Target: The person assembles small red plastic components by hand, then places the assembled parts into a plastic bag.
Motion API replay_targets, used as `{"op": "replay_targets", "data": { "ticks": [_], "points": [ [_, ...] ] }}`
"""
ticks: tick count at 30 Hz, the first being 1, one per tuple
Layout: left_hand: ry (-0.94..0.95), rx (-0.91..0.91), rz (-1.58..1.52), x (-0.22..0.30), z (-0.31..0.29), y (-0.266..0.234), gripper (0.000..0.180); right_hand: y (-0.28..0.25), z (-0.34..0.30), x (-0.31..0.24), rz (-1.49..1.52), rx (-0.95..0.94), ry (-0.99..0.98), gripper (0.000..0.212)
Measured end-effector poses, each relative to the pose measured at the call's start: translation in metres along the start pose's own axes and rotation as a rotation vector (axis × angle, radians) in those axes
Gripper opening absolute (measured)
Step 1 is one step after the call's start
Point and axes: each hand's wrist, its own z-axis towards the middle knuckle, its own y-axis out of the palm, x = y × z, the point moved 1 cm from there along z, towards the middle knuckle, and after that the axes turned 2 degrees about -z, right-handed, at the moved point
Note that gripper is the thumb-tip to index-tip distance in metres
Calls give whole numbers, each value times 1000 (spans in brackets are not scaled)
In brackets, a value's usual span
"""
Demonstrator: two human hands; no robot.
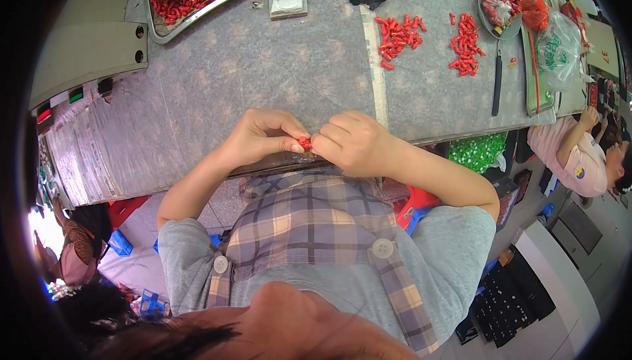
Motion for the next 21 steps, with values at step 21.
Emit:
{"op": "replay_targets", "data": {
  "ticks": [21],
  "points": [
    [-4,-14,37,-2,1,-2,12,-1,1,-4,38,-4,76,10]
  ]
}}
